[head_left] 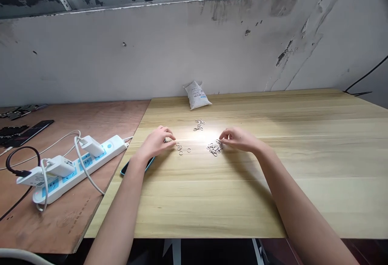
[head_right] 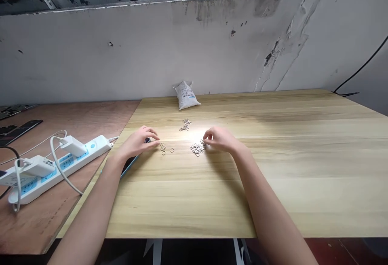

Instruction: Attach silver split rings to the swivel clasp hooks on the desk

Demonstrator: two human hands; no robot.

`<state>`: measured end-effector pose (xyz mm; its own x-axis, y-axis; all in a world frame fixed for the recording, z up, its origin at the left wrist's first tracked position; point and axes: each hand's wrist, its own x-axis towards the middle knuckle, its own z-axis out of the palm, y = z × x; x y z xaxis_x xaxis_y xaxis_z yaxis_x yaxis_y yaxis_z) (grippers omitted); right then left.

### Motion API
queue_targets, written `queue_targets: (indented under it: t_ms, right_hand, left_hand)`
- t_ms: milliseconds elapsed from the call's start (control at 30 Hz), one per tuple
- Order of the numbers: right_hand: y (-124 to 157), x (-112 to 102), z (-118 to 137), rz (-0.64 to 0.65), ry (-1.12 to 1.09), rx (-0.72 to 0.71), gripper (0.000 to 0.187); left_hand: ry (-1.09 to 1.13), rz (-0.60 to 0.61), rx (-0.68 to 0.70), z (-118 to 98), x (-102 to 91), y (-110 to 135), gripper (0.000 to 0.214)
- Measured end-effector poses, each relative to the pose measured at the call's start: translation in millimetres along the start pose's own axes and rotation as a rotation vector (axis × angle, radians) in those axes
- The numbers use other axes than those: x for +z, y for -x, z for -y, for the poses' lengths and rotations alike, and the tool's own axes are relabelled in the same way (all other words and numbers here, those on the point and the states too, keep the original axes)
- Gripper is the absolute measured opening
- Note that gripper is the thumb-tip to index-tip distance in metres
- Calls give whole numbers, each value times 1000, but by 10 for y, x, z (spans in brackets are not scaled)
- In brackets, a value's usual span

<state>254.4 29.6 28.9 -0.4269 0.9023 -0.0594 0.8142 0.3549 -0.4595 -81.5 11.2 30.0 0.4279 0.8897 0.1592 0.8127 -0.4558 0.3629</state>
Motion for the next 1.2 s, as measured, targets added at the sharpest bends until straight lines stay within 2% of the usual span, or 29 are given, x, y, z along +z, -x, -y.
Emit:
queue_targets:
  t_ms: [333, 433, 767, 1000, 1200]
  right_hand:
    - [-131, 224, 130, -135, 325, 106, 13]
    - [-140, 222, 148, -114, 279, 153, 9]
    - [-123, 220, 153, -108, 158, 188, 7]
    - [-105, 223, 207, -19, 50, 176, 6]
    - [-73, 217, 263, 19, 50, 159, 8]
  left_hand:
    - [27, 26, -123, 164, -175, 127, 15]
    - [2, 13, -148, 176, -167, 131, 14]
    - [-198, -54, -61, 160, 22, 20, 13]
    - [-189, -76, -43, 94, 127, -67, 13]
    - [-119, -98, 21, 7, 206, -110, 15]
